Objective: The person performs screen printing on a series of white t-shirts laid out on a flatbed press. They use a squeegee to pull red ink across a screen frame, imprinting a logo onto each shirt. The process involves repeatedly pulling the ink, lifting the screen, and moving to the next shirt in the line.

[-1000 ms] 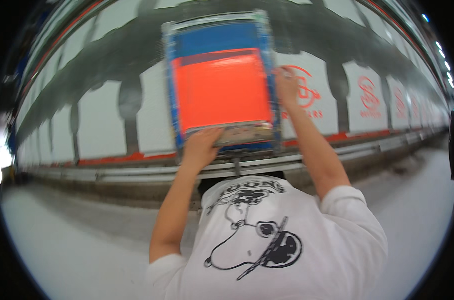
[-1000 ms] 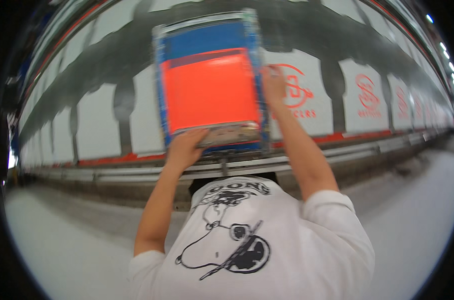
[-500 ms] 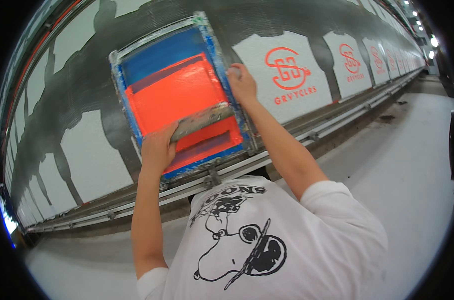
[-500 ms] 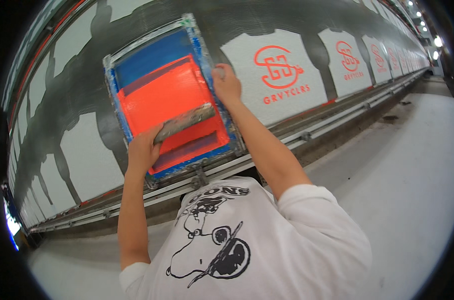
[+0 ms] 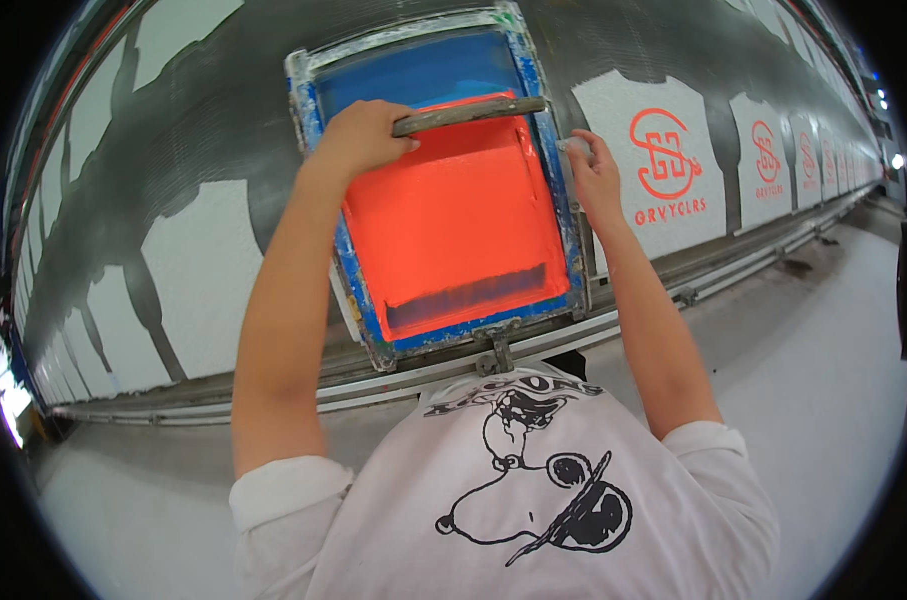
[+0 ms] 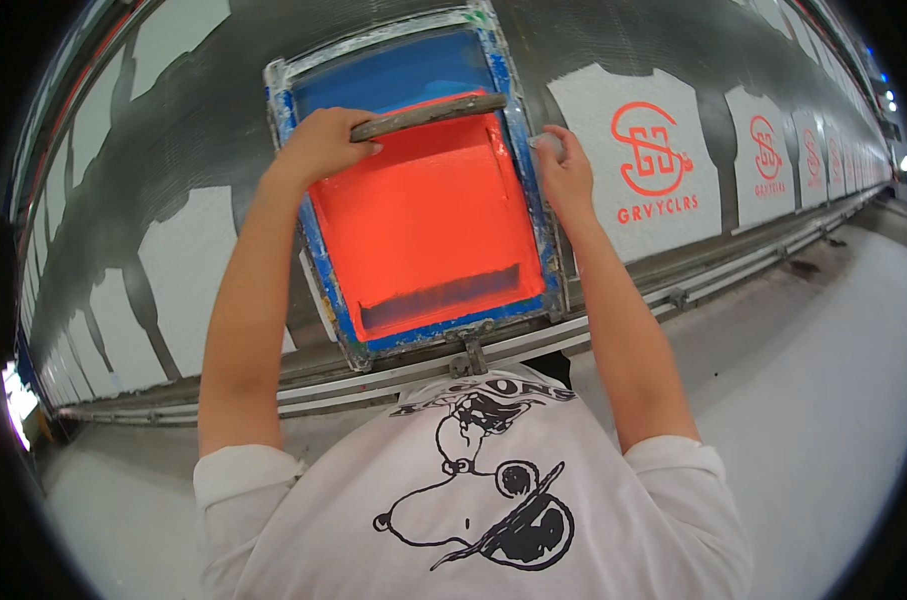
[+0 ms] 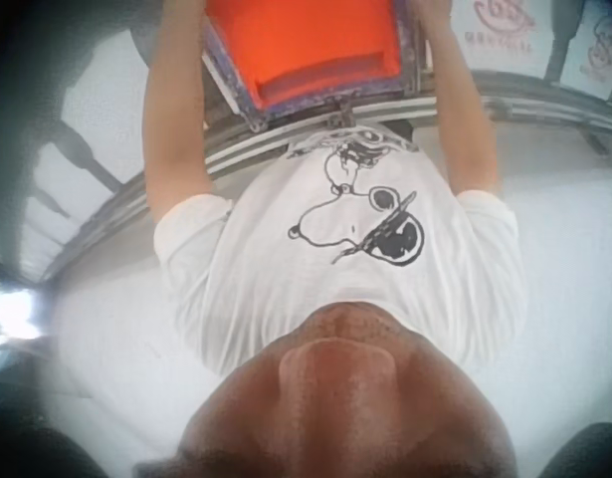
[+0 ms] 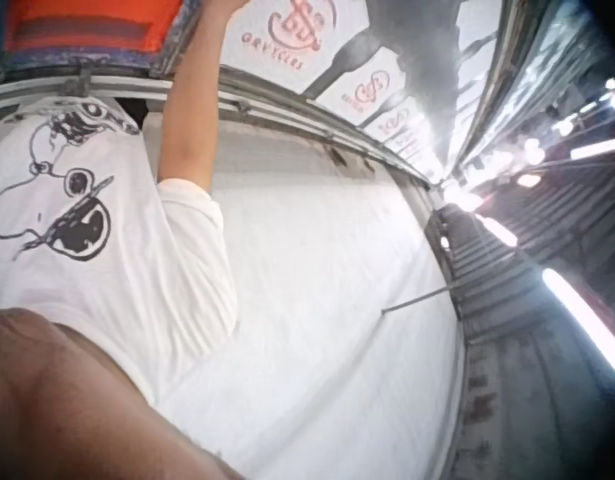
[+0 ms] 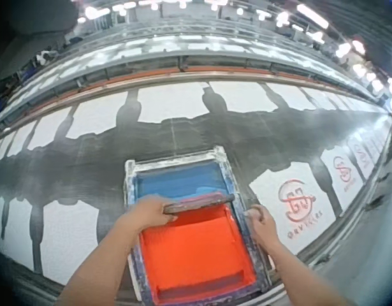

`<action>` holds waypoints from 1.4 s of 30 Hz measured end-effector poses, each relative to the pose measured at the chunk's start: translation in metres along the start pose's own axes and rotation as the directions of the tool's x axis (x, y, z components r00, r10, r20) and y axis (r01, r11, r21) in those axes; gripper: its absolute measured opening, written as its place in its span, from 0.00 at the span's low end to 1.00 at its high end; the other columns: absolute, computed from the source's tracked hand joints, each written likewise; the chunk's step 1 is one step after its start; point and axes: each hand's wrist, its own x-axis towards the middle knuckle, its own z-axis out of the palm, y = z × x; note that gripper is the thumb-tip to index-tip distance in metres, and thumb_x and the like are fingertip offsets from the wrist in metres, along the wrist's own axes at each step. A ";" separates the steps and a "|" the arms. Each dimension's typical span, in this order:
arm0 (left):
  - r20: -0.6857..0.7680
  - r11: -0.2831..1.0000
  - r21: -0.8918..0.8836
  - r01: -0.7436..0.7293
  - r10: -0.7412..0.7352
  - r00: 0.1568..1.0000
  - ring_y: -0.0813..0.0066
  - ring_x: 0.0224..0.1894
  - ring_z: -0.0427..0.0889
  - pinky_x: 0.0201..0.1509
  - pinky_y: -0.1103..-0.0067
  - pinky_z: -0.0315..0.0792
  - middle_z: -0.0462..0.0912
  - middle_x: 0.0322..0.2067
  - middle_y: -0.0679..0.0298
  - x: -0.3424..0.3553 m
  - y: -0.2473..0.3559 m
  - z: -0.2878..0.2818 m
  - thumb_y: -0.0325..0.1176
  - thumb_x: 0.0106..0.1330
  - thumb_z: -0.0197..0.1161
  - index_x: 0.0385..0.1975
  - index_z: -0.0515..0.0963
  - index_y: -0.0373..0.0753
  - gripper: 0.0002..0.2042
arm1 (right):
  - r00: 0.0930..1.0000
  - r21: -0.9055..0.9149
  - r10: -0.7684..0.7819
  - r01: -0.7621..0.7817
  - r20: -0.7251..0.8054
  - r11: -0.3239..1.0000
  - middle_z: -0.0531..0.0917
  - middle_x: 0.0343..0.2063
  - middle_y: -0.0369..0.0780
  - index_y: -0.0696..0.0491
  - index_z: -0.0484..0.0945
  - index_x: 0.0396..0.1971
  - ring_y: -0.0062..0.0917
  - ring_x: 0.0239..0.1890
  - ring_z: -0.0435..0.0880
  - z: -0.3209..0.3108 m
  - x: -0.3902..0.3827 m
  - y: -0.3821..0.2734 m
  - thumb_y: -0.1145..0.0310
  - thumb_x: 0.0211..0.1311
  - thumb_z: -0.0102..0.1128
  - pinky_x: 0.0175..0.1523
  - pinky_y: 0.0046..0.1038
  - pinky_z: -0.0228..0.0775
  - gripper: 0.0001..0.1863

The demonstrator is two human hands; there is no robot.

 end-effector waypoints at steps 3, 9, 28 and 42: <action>0.114 0.988 0.132 0.084 -0.100 0.988 0.50 0.42 0.85 0.44 0.60 0.76 0.88 0.37 0.54 -0.003 0.007 -0.022 0.56 0.59 0.68 0.39 0.87 0.45 0.21 | 0.905 -0.202 -0.384 0.347 -0.186 0.916 0.86 0.37 0.46 0.57 0.82 0.48 0.35 0.42 0.84 0.006 0.019 -0.007 0.49 0.62 0.68 0.50 0.35 0.73 0.26; -0.017 0.931 0.323 0.168 -0.172 0.985 0.50 0.39 0.86 0.42 0.59 0.76 0.87 0.31 0.54 0.002 -0.015 -0.008 0.62 0.58 0.68 0.37 0.87 0.43 0.25 | 0.669 -0.484 -0.517 0.743 0.533 0.462 0.88 0.33 0.39 0.49 0.88 0.38 0.37 0.42 0.86 0.030 0.058 -0.130 0.45 0.49 0.75 0.49 0.39 0.73 0.24; -0.129 0.940 0.120 0.320 -0.305 0.944 0.56 0.44 0.86 0.47 0.62 0.78 0.87 0.39 0.59 -0.187 0.102 0.118 0.50 0.55 0.74 0.41 0.87 0.47 0.18 | 0.612 -0.379 -0.597 0.790 0.518 0.482 0.83 0.32 0.35 0.46 0.82 0.31 0.31 0.42 0.83 -0.030 -0.132 -0.019 0.66 0.52 0.68 0.49 0.36 0.69 0.06; 0.037 0.927 0.257 0.272 -0.291 0.956 0.50 0.41 0.87 0.44 0.60 0.79 0.88 0.34 0.53 -0.056 0.010 0.009 0.63 0.56 0.70 0.38 0.88 0.44 0.26 | 0.654 -0.461 -0.448 0.752 0.609 0.471 0.87 0.31 0.38 0.46 0.86 0.33 0.38 0.39 0.87 0.014 0.014 -0.117 0.54 0.53 0.73 0.46 0.42 0.70 0.13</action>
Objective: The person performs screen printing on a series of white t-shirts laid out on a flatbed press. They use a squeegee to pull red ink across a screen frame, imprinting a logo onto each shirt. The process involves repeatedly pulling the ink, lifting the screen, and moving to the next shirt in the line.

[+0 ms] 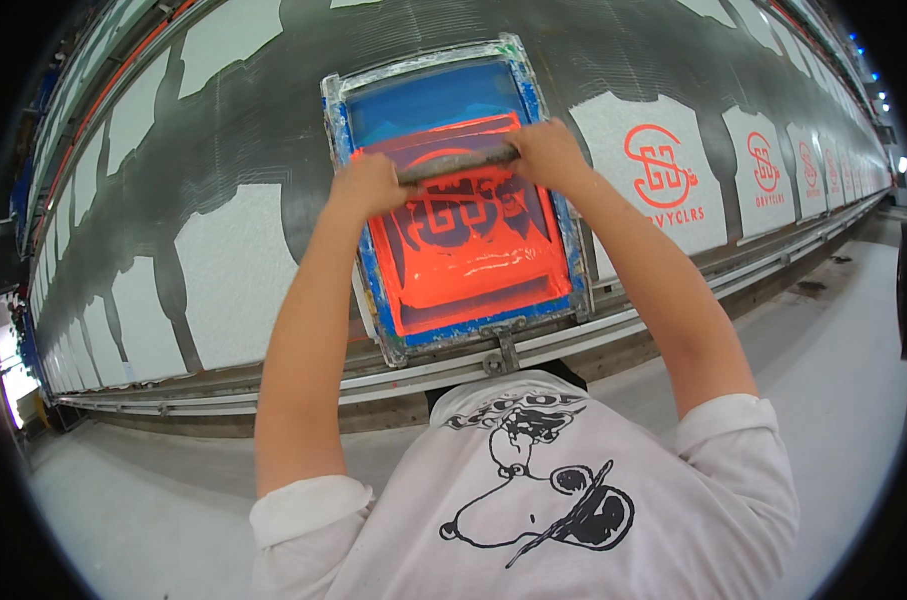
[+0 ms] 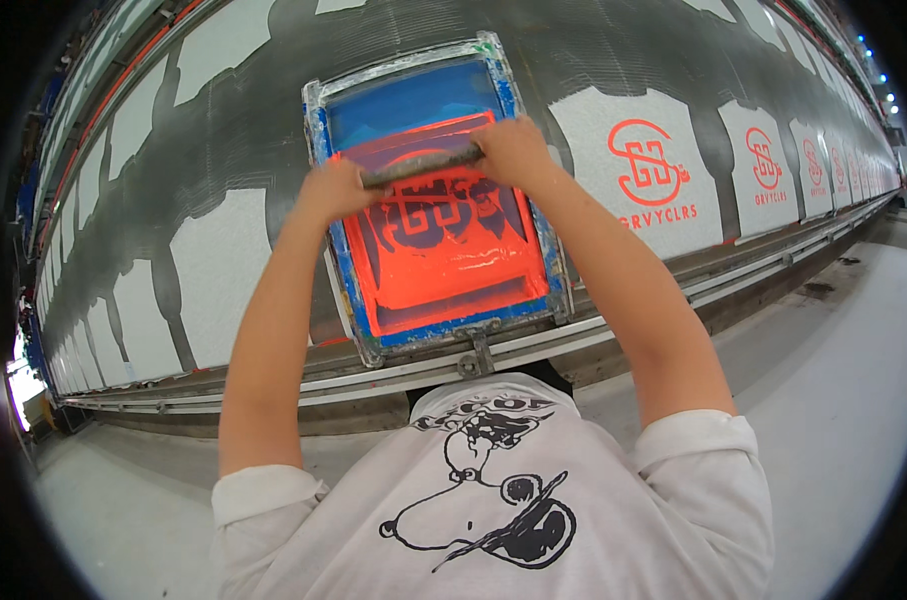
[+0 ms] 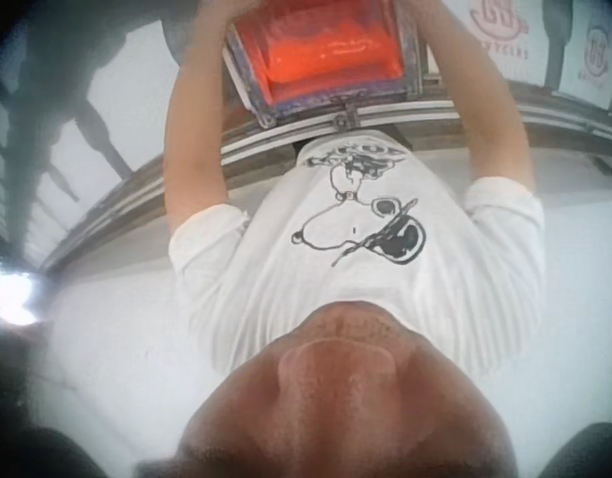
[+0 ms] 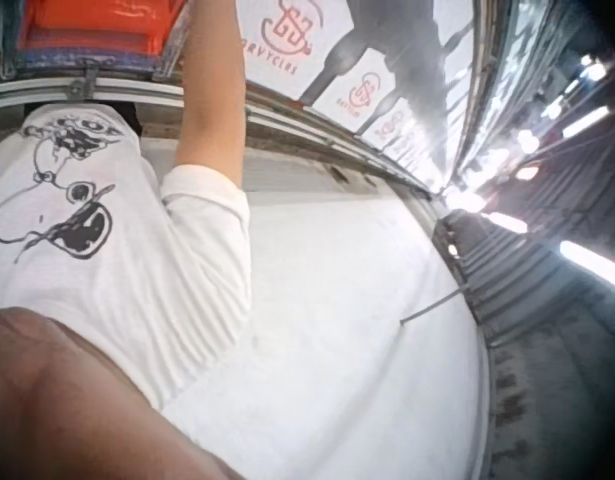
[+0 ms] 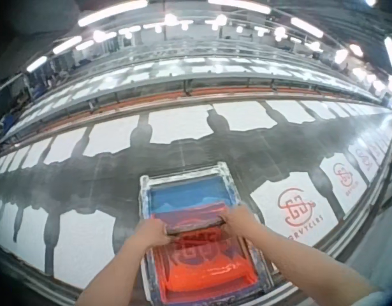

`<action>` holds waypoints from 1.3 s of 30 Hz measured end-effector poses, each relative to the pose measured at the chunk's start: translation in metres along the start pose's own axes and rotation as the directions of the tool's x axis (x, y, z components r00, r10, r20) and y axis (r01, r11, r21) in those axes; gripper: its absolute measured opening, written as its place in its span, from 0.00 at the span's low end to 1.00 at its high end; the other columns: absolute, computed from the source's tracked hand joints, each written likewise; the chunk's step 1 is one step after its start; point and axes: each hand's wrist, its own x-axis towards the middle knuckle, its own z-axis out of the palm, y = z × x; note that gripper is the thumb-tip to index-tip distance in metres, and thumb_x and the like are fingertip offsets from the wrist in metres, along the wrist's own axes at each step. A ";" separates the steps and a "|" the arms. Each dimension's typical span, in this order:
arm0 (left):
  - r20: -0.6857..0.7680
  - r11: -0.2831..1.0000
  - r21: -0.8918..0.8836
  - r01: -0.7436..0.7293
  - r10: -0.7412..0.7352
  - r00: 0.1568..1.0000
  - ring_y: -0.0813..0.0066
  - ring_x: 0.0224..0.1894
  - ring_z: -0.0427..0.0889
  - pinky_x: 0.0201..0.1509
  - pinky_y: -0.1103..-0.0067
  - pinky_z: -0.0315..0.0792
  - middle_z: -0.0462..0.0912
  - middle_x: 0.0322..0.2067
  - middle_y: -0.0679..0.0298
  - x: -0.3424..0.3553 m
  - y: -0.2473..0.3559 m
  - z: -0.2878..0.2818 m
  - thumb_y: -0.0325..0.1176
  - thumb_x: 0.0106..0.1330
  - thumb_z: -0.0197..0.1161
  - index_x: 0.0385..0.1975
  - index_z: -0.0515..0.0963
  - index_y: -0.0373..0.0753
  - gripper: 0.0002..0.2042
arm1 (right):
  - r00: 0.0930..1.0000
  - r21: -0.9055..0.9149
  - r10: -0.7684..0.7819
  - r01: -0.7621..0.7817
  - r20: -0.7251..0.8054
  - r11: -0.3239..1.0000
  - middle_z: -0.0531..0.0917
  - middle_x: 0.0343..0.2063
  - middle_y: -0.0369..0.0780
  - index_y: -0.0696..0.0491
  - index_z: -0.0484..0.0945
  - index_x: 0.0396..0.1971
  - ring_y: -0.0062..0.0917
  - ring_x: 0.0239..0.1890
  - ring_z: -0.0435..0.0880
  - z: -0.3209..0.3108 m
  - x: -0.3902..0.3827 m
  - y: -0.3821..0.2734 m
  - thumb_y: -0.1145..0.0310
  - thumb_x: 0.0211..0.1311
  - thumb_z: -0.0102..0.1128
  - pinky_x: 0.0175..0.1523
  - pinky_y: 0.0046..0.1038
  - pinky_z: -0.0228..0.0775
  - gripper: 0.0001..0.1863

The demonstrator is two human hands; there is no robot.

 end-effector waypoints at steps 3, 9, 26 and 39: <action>0.023 1.000 0.008 0.019 -0.019 1.000 0.50 0.42 0.87 0.45 0.61 0.79 0.88 0.35 0.53 0.045 -0.013 -0.028 0.63 0.54 0.70 0.37 0.88 0.41 0.28 | 0.999 -0.015 0.046 -0.045 0.008 0.999 0.88 0.33 0.39 0.47 0.86 0.35 0.38 0.41 0.87 -0.002 0.050 0.011 0.53 0.53 0.74 0.46 0.41 0.70 0.15; -0.101 1.000 0.018 -0.007 0.009 0.995 0.51 0.42 0.87 0.45 0.61 0.79 0.88 0.34 0.53 0.062 -0.020 -0.014 0.62 0.53 0.71 0.34 0.87 0.38 0.29 | 0.996 -0.056 0.088 -0.088 -0.014 0.995 0.87 0.32 0.41 0.49 0.86 0.35 0.41 0.40 0.86 0.014 0.069 0.012 0.53 0.53 0.73 0.45 0.43 0.76 0.17; -0.281 0.978 -0.184 -0.101 0.046 0.959 0.51 0.38 0.87 0.41 0.61 0.80 0.87 0.32 0.53 -0.164 0.051 0.120 0.47 0.51 0.72 0.34 0.87 0.38 0.19 | 0.988 0.051 -0.069 0.076 -0.138 0.996 0.83 0.29 0.37 0.50 0.83 0.31 0.34 0.37 0.84 0.051 -0.180 -0.066 0.65 0.49 0.72 0.46 0.38 0.70 0.10; 0.048 0.999 -0.007 0.045 -0.044 0.998 0.53 0.41 0.87 0.45 0.61 0.79 0.88 0.35 0.52 0.032 -0.011 -0.022 0.62 0.56 0.70 0.36 0.88 0.42 0.26 | 1.000 -0.002 0.013 -0.013 -0.027 1.000 0.87 0.28 0.40 0.48 0.85 0.29 0.40 0.36 0.87 0.000 0.047 0.010 0.48 0.51 0.75 0.44 0.43 0.72 0.18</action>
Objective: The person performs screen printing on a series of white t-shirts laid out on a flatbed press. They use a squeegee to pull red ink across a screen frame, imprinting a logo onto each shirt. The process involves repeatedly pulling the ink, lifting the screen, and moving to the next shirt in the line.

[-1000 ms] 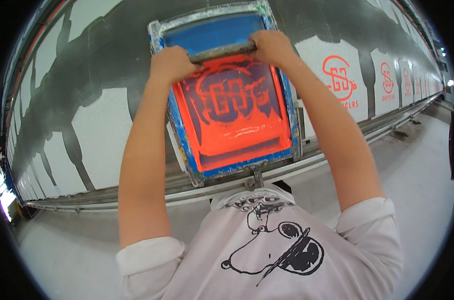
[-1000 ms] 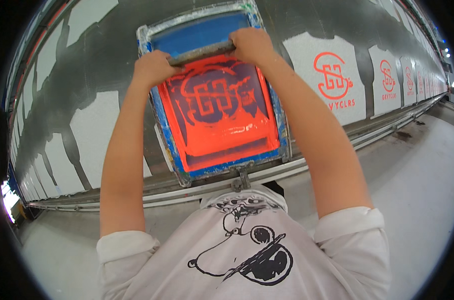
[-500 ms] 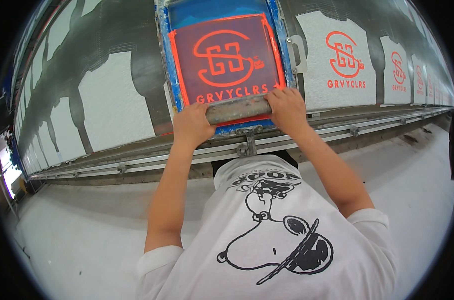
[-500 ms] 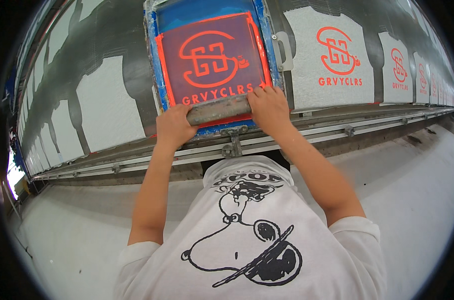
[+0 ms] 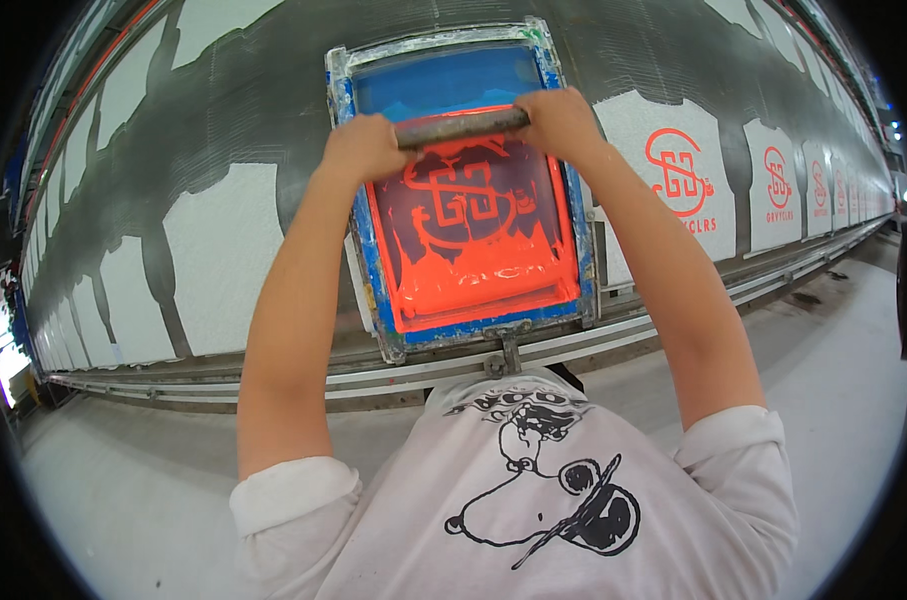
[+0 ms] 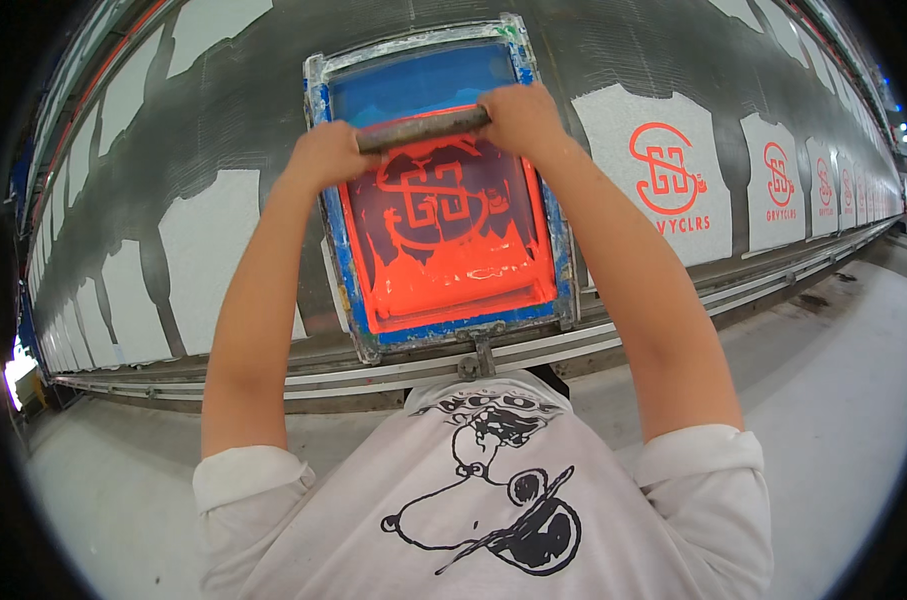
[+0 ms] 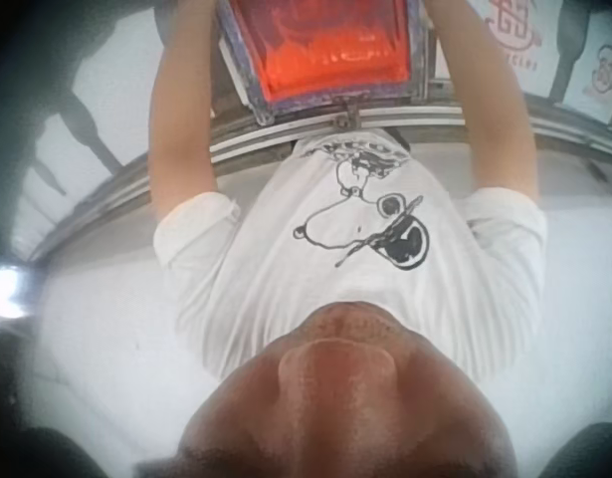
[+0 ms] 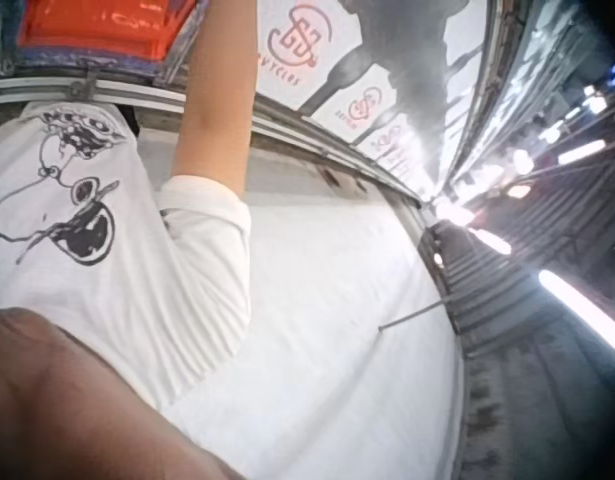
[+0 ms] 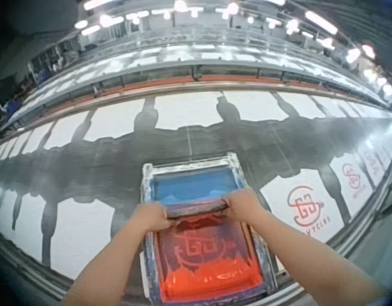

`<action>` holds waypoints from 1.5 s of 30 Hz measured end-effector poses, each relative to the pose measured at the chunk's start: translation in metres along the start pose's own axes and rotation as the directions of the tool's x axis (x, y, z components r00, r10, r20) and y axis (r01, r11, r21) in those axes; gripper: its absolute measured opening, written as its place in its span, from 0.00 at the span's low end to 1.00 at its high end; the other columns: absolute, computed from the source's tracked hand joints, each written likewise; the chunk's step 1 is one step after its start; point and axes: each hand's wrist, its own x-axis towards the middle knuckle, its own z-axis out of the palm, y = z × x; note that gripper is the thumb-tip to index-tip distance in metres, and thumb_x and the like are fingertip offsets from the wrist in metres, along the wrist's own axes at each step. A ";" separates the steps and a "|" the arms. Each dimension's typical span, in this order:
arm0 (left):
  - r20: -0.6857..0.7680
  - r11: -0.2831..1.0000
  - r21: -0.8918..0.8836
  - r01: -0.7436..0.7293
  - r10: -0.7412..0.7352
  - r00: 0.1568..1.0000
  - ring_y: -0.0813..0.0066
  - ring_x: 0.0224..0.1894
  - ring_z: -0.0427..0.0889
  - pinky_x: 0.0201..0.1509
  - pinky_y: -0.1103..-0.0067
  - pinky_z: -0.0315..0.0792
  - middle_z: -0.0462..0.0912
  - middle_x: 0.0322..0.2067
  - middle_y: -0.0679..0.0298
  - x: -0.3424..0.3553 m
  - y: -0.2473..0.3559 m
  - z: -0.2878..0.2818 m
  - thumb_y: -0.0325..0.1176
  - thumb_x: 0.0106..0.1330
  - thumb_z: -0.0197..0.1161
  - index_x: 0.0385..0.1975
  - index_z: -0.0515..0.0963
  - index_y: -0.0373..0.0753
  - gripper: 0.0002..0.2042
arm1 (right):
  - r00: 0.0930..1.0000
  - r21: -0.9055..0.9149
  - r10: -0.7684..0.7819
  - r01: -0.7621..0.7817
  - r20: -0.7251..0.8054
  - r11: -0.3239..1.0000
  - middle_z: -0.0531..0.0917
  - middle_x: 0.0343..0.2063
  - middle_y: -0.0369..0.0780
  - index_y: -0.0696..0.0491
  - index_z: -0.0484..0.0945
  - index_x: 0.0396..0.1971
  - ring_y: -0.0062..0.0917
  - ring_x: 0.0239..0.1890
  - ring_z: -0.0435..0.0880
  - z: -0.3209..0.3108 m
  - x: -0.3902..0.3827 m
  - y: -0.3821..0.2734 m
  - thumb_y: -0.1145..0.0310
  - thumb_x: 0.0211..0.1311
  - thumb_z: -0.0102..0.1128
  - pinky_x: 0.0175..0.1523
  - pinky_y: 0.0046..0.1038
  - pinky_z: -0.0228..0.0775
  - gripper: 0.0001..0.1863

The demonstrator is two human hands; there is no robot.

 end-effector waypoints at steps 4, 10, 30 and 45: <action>-0.193 0.999 0.025 -0.024 0.029 0.981 0.54 0.43 0.88 0.47 0.63 0.81 0.89 0.36 0.55 0.021 -0.003 0.009 0.60 0.55 0.71 0.35 0.88 0.40 0.26 | 0.997 -0.041 0.072 -0.072 -0.009 0.997 0.86 0.30 0.41 0.49 0.85 0.32 0.42 0.38 0.86 0.012 0.020 0.000 0.50 0.51 0.75 0.45 0.42 0.76 0.18; -0.128 1.000 0.026 0.013 -0.009 0.992 0.56 0.42 0.88 0.46 0.63 0.80 0.89 0.36 0.58 0.007 0.005 0.011 0.58 0.55 0.71 0.37 0.88 0.42 0.23 | 0.997 -0.036 0.014 -0.017 -0.079 0.999 0.86 0.29 0.39 0.48 0.85 0.32 0.38 0.36 0.87 0.015 0.003 -0.004 0.50 0.50 0.76 0.40 0.41 0.76 0.18; -0.231 0.987 -0.047 -0.154 0.140 0.963 0.51 0.39 0.86 0.44 0.61 0.78 0.87 0.33 0.54 -0.167 0.073 0.127 0.65 0.57 0.68 0.37 0.86 0.39 0.30 | 0.937 0.054 -0.201 0.225 -0.285 0.973 0.85 0.33 0.39 0.52 0.82 0.33 0.36 0.43 0.84 0.031 -0.201 -0.063 0.39 0.56 0.68 0.48 0.41 0.69 0.27; 0.226 0.971 -0.204 -0.122 0.168 0.959 0.53 0.41 0.87 0.46 0.62 0.78 0.87 0.32 0.50 -0.098 0.055 0.122 0.78 0.51 0.63 0.37 0.86 0.34 0.43 | 0.989 0.583 0.100 -0.016 -0.111 0.812 0.87 0.39 0.47 0.54 0.85 0.41 0.42 0.44 0.85 0.052 -0.160 -0.021 0.46 0.64 0.64 0.52 0.41 0.74 0.24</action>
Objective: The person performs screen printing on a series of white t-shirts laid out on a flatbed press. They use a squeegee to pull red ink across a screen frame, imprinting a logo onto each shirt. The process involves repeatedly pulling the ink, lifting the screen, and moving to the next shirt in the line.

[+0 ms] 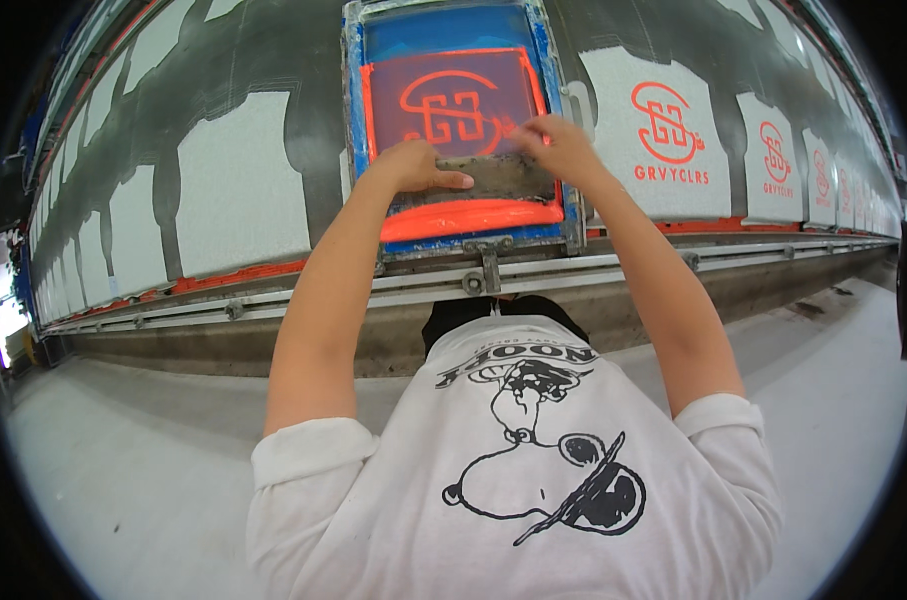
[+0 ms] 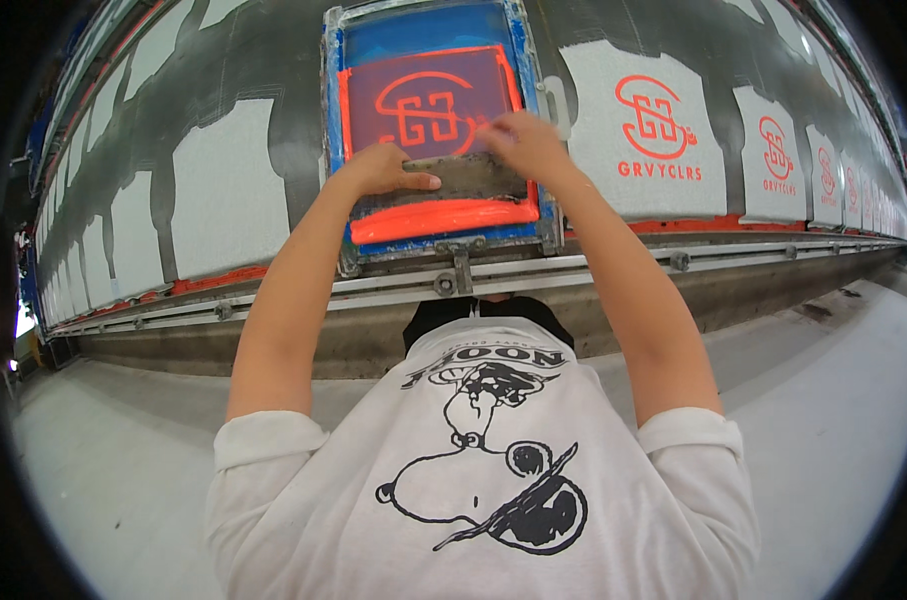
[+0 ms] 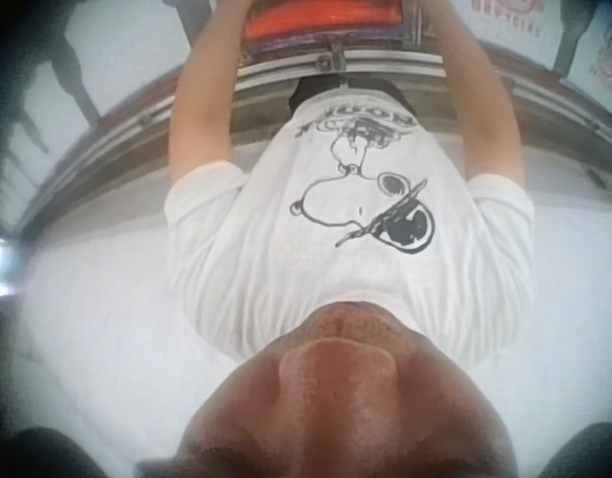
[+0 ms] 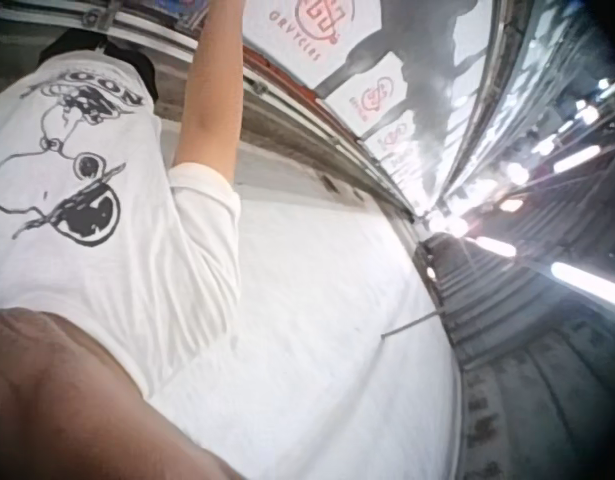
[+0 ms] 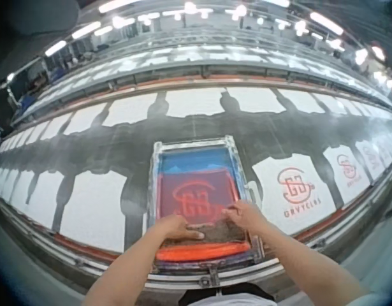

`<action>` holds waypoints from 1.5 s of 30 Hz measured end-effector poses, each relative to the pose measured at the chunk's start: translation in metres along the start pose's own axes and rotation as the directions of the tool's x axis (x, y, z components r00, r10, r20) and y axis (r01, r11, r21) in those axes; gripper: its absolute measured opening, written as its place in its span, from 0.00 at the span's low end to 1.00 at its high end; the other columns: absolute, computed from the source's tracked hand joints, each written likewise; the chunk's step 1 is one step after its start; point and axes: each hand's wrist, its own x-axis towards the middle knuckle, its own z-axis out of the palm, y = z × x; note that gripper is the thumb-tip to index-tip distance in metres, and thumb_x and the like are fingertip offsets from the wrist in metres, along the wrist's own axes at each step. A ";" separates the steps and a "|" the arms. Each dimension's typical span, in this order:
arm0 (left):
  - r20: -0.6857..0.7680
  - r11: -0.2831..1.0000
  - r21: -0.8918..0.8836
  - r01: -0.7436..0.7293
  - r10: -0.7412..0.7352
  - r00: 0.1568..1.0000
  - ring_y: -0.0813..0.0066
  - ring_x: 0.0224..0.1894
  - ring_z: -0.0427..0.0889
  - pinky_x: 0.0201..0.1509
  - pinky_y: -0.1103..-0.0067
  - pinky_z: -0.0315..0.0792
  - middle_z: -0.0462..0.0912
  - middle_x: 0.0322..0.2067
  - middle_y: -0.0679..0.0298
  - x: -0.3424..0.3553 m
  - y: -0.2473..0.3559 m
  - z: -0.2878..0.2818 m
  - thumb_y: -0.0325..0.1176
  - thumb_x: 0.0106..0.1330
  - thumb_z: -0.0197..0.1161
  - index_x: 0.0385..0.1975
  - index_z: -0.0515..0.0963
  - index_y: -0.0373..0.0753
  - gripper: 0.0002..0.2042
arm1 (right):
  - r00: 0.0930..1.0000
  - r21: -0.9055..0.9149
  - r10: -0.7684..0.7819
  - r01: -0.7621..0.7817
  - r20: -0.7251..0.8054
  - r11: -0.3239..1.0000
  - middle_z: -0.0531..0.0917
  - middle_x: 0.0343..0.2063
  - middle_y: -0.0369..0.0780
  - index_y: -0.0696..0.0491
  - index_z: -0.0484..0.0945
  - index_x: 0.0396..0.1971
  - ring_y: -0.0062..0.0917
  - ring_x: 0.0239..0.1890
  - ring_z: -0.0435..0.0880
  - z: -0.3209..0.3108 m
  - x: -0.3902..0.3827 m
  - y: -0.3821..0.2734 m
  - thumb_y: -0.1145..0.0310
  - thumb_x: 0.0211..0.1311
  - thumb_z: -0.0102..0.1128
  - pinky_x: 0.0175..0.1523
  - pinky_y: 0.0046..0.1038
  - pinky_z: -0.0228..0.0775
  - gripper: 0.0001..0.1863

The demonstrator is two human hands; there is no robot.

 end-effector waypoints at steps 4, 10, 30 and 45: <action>-0.163 0.979 -0.112 -0.170 0.150 0.975 0.52 0.41 0.87 0.47 0.65 0.77 0.86 0.32 0.45 0.012 -0.024 0.003 0.77 0.49 0.66 0.34 0.85 0.27 0.45 | 0.861 -0.194 0.170 -0.293 -0.479 0.936 0.86 0.42 0.48 0.55 0.85 0.46 0.43 0.48 0.84 -0.027 0.038 0.061 0.48 0.65 0.63 0.54 0.40 0.74 0.24; -0.052 0.988 -0.096 -0.120 0.115 0.992 0.53 0.44 0.86 0.48 0.63 0.77 0.87 0.37 0.49 0.018 -0.024 -0.081 0.77 0.46 0.68 0.38 0.86 0.32 0.44 | 0.762 0.225 0.515 -0.463 -0.392 0.857 0.85 0.50 0.53 0.59 0.81 0.54 0.42 0.53 0.85 0.001 0.053 0.111 0.50 0.64 0.63 0.58 0.37 0.73 0.29; -0.658 0.959 0.175 -0.223 0.282 0.698 0.55 0.49 0.81 0.53 0.62 0.77 0.87 0.43 0.63 -0.002 -0.017 -0.056 0.36 0.54 0.73 0.45 0.86 0.49 0.17 | 0.757 0.310 0.430 -0.310 -0.492 0.899 0.87 0.34 0.39 0.60 0.83 0.50 0.21 0.34 0.81 -0.023 0.041 0.058 0.55 0.68 0.64 0.40 0.26 0.72 0.23; -0.735 0.933 0.091 -0.349 0.300 0.608 0.63 0.55 0.80 0.60 0.67 0.71 0.84 0.54 0.65 -0.154 -0.040 0.092 0.32 0.46 0.77 0.55 0.80 0.43 0.30 | 0.777 0.444 0.391 -0.161 -0.493 0.881 0.80 0.25 0.33 0.51 0.84 0.54 0.15 0.27 0.74 -0.015 0.070 -0.046 0.57 0.66 0.67 0.33 0.23 0.66 0.20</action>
